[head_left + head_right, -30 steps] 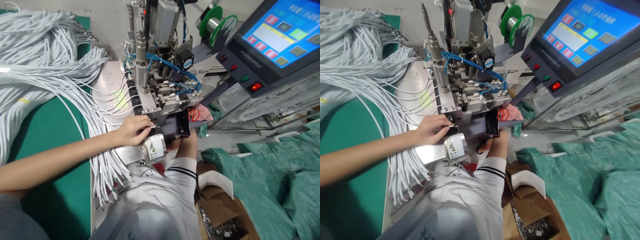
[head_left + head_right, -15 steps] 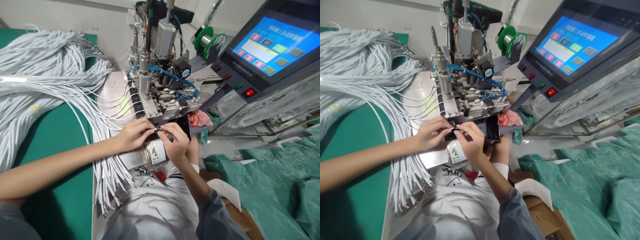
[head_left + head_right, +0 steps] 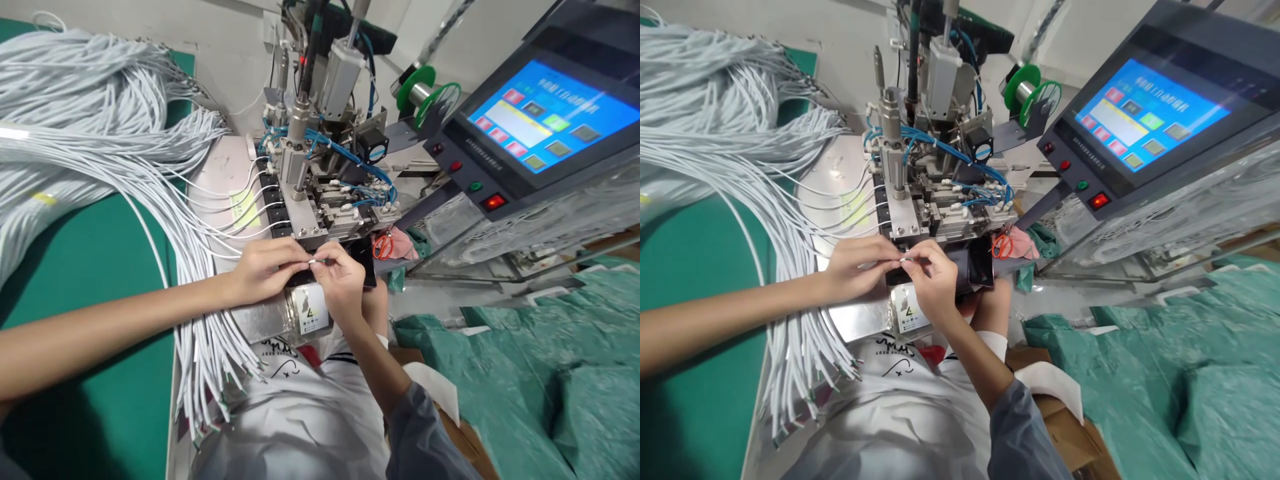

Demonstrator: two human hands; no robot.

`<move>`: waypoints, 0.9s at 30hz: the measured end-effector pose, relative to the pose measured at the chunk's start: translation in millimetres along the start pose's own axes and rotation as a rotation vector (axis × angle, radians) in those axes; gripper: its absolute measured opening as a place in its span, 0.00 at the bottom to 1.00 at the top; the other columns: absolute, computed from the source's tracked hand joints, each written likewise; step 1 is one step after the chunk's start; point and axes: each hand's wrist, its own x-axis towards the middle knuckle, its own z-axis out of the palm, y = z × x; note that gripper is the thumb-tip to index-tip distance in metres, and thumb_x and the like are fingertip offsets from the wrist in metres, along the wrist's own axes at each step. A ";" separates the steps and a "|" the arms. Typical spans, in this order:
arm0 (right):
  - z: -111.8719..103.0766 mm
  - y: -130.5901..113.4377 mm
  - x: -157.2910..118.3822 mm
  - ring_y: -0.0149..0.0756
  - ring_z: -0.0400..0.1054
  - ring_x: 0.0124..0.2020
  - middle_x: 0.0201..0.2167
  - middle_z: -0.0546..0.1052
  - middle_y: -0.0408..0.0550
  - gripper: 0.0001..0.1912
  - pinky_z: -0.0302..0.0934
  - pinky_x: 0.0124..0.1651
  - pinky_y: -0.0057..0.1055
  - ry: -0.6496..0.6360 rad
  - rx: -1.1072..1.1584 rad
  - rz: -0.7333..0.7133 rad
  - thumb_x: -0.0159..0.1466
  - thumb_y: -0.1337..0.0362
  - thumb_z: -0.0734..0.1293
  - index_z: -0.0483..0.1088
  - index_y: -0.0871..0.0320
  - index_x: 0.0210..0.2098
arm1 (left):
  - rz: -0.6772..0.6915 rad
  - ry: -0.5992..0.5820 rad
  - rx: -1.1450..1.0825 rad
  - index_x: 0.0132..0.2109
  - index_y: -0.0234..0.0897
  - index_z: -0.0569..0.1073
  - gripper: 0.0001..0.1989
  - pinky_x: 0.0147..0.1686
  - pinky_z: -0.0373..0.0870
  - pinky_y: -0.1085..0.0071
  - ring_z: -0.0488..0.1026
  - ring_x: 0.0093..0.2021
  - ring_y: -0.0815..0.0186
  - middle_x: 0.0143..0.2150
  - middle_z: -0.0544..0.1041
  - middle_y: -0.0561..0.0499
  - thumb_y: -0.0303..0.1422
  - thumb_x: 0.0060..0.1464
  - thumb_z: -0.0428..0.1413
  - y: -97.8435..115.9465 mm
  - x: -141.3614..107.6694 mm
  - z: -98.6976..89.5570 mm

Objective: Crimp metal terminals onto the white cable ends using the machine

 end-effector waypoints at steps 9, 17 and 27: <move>13.6 -4.8 2.6 0.31 0.65 0.32 0.28 0.68 0.44 0.02 0.63 0.34 0.29 0.115 -0.041 -0.011 0.58 0.67 0.66 0.71 0.57 0.28 | -0.120 -0.055 -0.044 0.34 0.31 0.74 0.06 0.28 0.66 0.76 0.69 0.27 0.71 0.27 0.73 0.49 0.24 0.55 0.53 0.0 8.2 -5.0; 2.0 -15.8 4.6 0.30 0.64 0.29 0.26 0.68 0.44 0.05 0.60 0.29 0.28 0.004 -0.217 -0.017 0.58 0.66 0.66 0.75 0.57 0.30 | -0.163 0.017 -0.014 0.31 0.32 0.75 0.06 0.26 0.61 0.75 0.63 0.24 0.73 0.23 0.69 0.53 0.27 0.54 0.55 -0.5 7.1 -0.8; -23.4 -27.7 25.1 0.26 0.54 0.19 0.16 0.61 0.39 0.08 0.49 0.23 0.26 -0.308 -0.512 -0.034 0.56 0.68 0.65 0.74 0.61 0.23 | -0.169 -0.060 0.155 0.30 0.34 0.75 0.06 0.31 0.61 0.71 0.65 0.29 0.68 0.27 0.74 0.50 0.29 0.54 0.55 0.0 4.2 -2.9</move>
